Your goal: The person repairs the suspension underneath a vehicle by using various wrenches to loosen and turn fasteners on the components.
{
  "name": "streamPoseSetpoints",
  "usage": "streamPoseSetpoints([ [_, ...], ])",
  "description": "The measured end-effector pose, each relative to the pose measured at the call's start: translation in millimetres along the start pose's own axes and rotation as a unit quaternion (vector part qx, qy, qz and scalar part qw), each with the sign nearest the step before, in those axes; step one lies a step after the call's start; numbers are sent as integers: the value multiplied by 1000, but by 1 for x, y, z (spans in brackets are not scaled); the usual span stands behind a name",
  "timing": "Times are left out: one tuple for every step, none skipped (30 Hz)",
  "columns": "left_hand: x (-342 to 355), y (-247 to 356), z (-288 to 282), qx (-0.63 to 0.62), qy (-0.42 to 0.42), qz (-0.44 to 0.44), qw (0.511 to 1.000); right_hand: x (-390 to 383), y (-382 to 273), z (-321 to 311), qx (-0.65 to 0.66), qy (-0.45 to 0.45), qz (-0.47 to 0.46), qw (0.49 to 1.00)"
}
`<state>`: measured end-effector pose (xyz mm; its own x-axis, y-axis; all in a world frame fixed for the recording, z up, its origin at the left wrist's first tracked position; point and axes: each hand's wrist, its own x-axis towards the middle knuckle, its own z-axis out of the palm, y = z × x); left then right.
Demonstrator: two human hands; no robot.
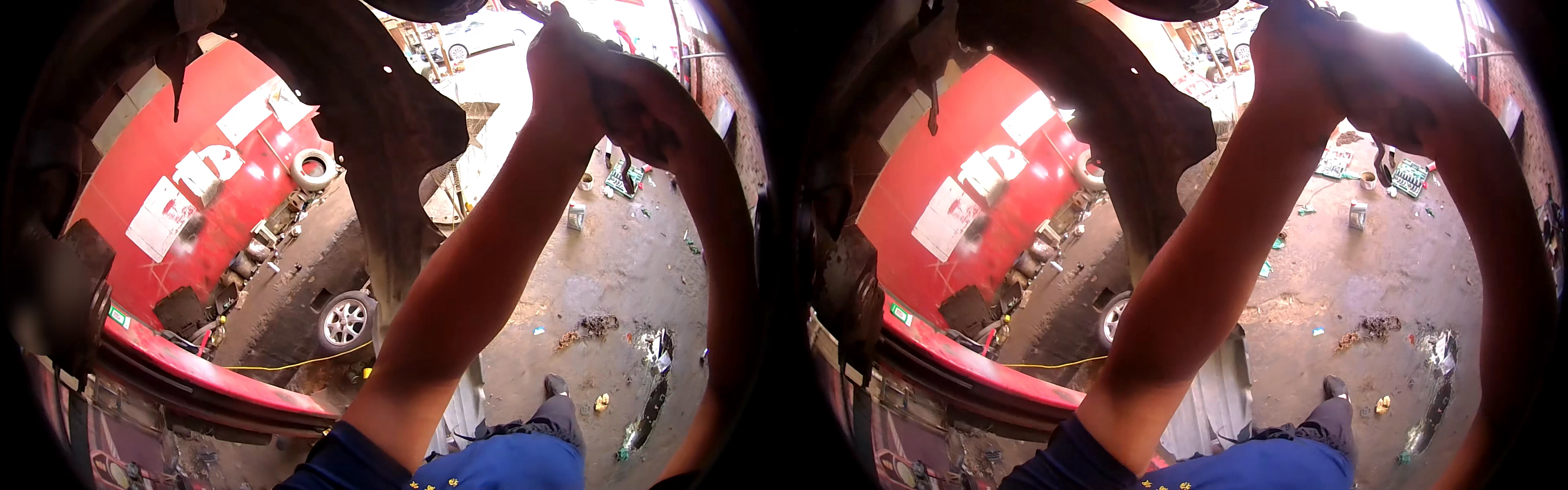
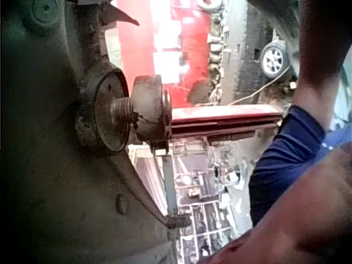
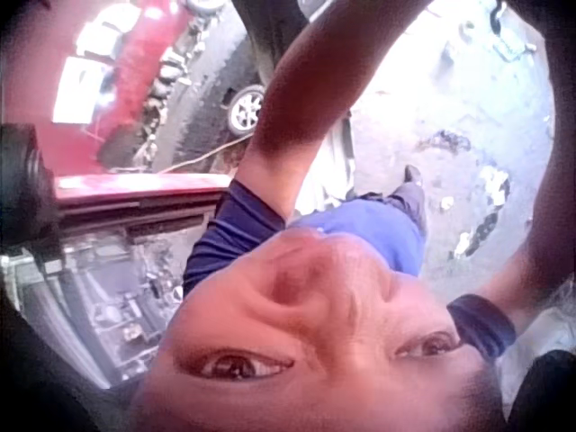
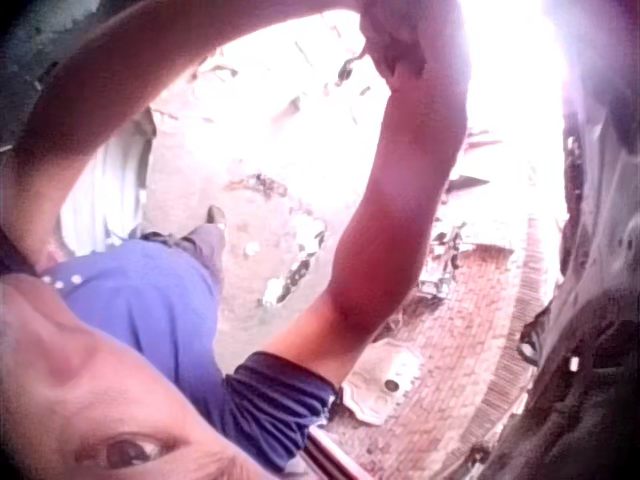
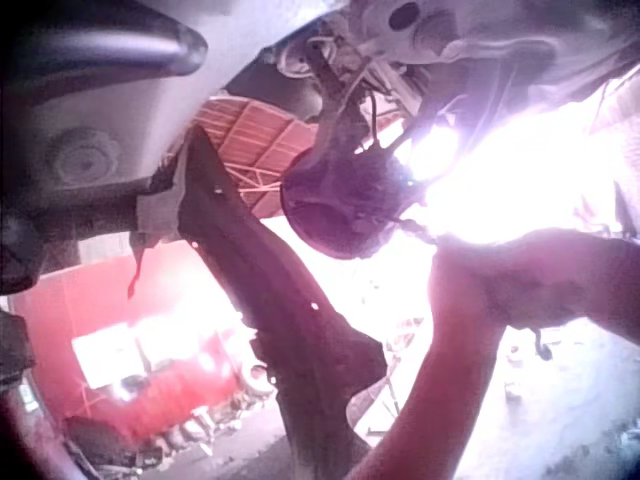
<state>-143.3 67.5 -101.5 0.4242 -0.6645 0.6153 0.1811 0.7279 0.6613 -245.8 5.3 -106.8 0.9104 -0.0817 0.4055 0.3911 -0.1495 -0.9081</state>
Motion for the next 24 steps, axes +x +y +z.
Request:
streamPoseSetpoints([
  [-1, 2, -1, 4, 0, 1, 1000, 0, 0, 2, -9, 5, -3, 1000],
  [-1, 5, -4, 8, -1, 2, 1000, 0, 1, 2, -18, 11, -6, 1000],
  [-1, 7, -7, 12, 2, 1, 1000, -2, 3, 1, -29, 19, -6, 999],
  [0, 6, -6, 17, 0, -2, 1000, -6, 4, -1, -39, 27, -8, 999],
  [1, 4, -7, 23, -1, -6, 1000, -9, 5, -4, -54, 39, -12, 998],
  [5, -1, -6, 29, -1, -10, 1000, -14, 5, -11, -71, 50, -18, 996],
  [11, 3, -9, 43, -2, -15, 999, -11, 2, -13, -84, 62, -29, 994],
  [14, 7, -14, 50, 7, -18, 999, -7, -1, -12, -105, 66, -38, 992],
  [17, -1, -21, 30, 17, -31, 999, -8, 5, -16, -132, 79, -32, 987],
  [20, 1, -23, 35, 24, -34, 999, -5, 5, -16, -152, 83, -40, 984],
  [19, 8, -29, 41, 37, -33, 998, 2, 8, -11, -154, 84, -51, 983],
  [18, 13, -32, 46, 52, -29, 997, 4, 11, -11, -158, 85, -61, 982],
  [18, 5, -27, 26, 62, -28, 997, -1, 8, -16, -165, 94, -50, 981],
  [20, 1, -25, 8, 69, -23, 997, -7, 8, -24, -181, 103, -46, 977],
  [22, -4, -21, -16, 75, -19, 997, -12, 3, -34, -195, 112, -37, 974],
  [22, 5, -25, -9, 87, -4, 996, -9, 7, -33, -187, 109, -44, 975],
  [21, 17, -32, 1, 95, 13, 995, 1, 10, -29, -171, 106, -44, 979],
  [23, 30, -39, 13, 103, 30, 994, 12, 12, -27, -158, 101, -45, 981],
  [29, 44, -50, 42, 77, 50, 995, 25, 16, -29, -129, 92, -34, 987],
  [40, 17, -37, -7, 27, 47, 998, -4, 0, -48, -120, 126, 35, 984],
  [49, 32, -52, 13, 29, 58, 998, 11, 5, -48, 24, 86, 75, 993],
  [58, 48, -66, 34, -29, 36, 998, 20, 12, -46, 41, 41, 50, 997],
  [69, 57, -77, 43, -89, 11, 995, 31, 20, -48, 14, 7, 24, 1000],
  [82, 65, -85, 54, -87, 17, 995, 44, 30, -48, -9, -27, -4, 1000],
])
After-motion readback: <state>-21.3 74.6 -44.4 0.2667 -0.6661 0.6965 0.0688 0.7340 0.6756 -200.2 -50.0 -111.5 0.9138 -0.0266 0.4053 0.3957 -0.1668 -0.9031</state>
